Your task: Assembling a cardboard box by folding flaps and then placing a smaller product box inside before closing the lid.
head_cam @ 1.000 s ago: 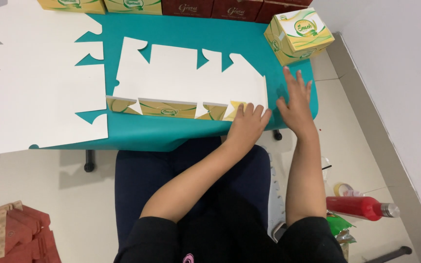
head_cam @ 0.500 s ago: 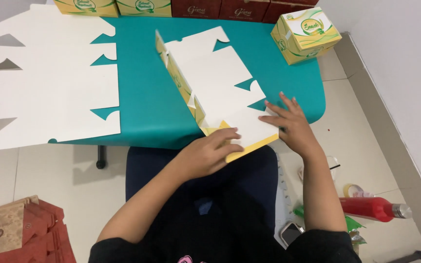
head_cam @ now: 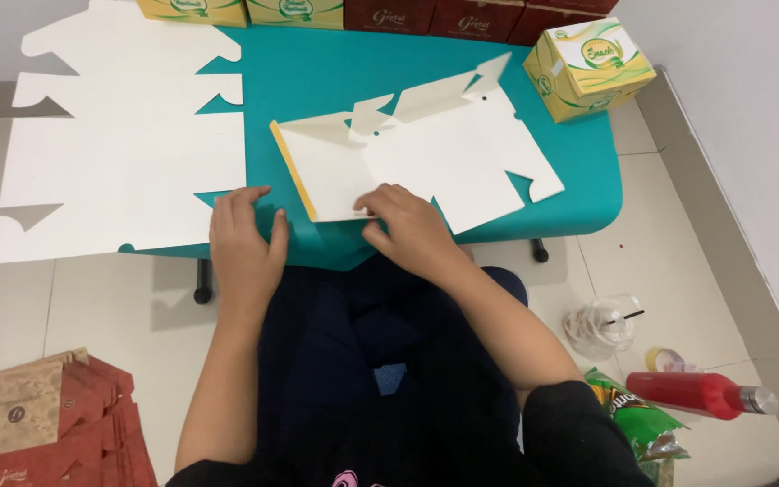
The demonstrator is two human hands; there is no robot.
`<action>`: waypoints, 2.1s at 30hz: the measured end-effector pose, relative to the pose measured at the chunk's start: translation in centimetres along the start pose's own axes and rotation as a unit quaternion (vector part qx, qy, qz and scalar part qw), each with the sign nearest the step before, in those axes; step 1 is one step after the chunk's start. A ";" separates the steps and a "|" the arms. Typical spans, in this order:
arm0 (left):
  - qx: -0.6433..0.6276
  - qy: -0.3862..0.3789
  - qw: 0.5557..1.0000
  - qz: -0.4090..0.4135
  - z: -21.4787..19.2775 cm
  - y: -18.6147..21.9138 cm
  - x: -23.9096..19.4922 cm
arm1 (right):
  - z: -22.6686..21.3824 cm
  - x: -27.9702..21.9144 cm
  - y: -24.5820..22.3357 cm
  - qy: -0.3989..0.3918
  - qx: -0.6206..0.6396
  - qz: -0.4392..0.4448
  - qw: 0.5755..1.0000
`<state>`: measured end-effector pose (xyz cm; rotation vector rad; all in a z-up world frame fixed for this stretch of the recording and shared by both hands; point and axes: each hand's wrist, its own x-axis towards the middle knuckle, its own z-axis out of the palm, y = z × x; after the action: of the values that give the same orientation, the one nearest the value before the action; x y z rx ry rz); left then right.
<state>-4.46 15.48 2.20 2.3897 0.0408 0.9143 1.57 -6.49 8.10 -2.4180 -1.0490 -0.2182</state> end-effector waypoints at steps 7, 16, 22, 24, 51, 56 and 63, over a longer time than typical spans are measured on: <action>0.008 -0.027 0.999 -0.045 -0.1 1.5 -0.5 | 3.5 5.5 1.1 -0.105 0.119 0.095 0.983; 0.129 -0.061 0.990 -0.005 2.1 3.6 -1.7 | 4.7 6.0 0.4 -0.043 -0.004 0.094 0.995; 0.334 -0.137 0.932 0.020 5.0 3.5 -2.5 | 7.9 3.6 -0.4 0.028 -0.117 -0.075 0.990; 0.344 -0.148 0.927 0.017 5.3 3.2 -2.5 | 8.0 2.9 0.3 0.023 -0.121 -0.081 0.989; 0.337 -0.157 0.928 0.019 4.9 3.7 -2.4 | 6.8 0.5 -0.3 0.022 -0.223 -0.008 0.974; 0.321 -0.166 0.932 0.018 5.1 4.1 -2.4 | 6.4 -0.8 0.2 0.064 -0.184 -0.034 0.980; 0.294 -0.160 0.942 0.034 5.1 5.1 -2.0 | 4.5 -2.2 -0.9 -0.007 -0.166 -0.024 0.986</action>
<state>-3.72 8.21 0.65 3.0891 0.1202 0.5800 -0.80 -5.21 3.81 -2.6928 -1.1562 -0.4229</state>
